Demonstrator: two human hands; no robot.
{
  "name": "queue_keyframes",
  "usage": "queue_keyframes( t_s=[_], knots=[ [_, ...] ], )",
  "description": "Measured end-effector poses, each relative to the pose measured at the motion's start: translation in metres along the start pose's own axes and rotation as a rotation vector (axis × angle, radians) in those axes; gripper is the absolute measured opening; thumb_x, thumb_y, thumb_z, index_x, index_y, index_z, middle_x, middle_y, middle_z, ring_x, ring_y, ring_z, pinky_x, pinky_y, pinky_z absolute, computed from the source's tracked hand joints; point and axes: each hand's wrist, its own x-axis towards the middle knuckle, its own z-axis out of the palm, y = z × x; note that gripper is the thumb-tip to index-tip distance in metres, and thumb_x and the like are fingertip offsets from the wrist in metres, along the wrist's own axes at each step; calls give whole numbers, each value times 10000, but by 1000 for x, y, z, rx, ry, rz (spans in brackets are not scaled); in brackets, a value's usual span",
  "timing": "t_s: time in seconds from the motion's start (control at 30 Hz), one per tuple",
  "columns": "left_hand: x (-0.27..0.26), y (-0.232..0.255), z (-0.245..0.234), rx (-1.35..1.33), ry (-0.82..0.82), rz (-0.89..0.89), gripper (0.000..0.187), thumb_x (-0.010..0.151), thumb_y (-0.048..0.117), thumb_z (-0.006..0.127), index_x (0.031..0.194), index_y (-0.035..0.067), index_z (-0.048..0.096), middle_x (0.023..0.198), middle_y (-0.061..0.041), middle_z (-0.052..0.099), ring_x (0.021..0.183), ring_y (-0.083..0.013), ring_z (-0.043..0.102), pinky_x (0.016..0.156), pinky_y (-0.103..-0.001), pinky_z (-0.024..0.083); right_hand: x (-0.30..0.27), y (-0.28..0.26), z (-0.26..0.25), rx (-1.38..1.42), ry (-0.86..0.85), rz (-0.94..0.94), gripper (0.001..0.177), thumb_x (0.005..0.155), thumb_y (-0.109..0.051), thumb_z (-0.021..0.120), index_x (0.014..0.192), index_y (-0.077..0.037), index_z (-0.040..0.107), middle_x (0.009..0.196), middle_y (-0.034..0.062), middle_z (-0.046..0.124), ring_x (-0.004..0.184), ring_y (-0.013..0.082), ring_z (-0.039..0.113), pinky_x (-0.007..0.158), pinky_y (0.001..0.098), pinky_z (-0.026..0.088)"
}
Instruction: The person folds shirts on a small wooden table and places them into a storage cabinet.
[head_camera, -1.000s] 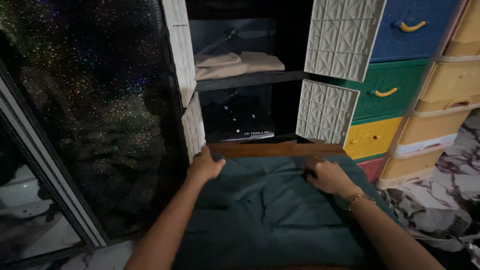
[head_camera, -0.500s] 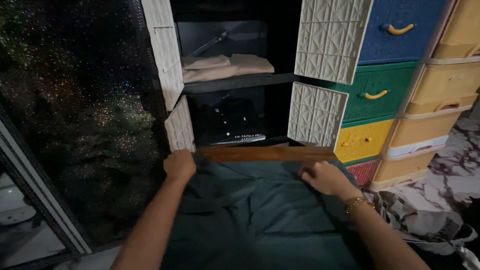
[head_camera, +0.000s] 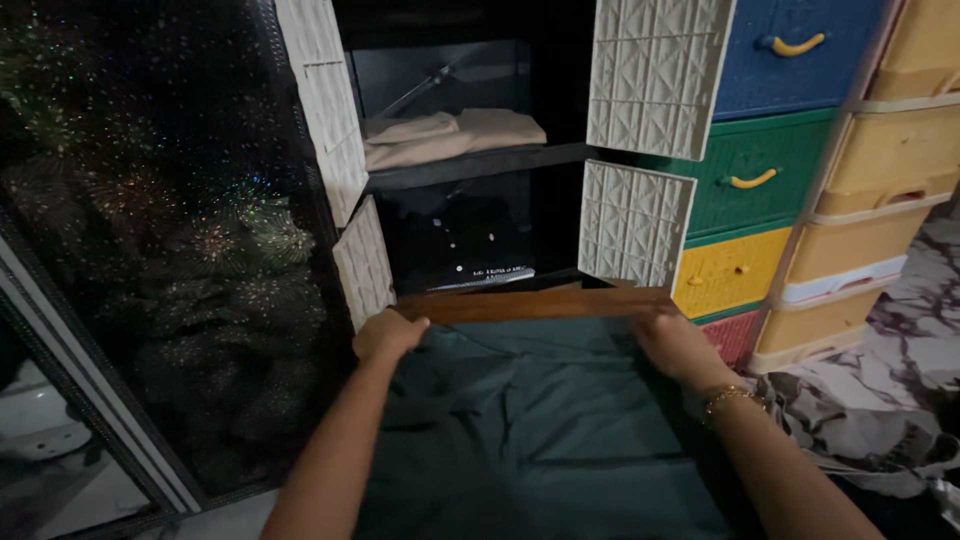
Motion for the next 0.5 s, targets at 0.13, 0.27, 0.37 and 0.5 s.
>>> queue_keyframes(
  t_s=[0.13,0.27,0.37,0.5],
  knots=[
    [-1,9,11,-24,326,234,454,926,449,658,1134,55,751,1198,-199,725,1122,-380,697,944,-480,565,7,41,16,36,26,-96,195,916,-194,582,993,-66,707,966,223,732,928,417,708,814,519,559],
    [15,19,3,-251,352,208,436,1037,379,557,1153,10,756,1203,-263,723,1140,-423,673,1000,-488,537,1,52,-6,-69,-243,-68,352,757,-125,606,1085,-170,725,1030,164,756,1021,356,725,917,488,579],
    [38,12,-4,-770,37,-60,459,1035,320,463,1235,-23,693,1301,-236,666,1177,-385,645,991,-480,517,-16,33,-27,-237,-234,233,446,786,-151,668,1203,-297,733,1323,116,556,1280,370,521,978,636,445],
    [59,-10,12,-1182,40,-110,617,1011,305,478,1544,90,255,1494,-211,450,1310,-383,497,1083,-458,417,-21,30,-36,-132,-94,201,313,825,-203,664,1130,-210,734,1358,107,589,1321,345,571,1095,644,419]
  ],
)
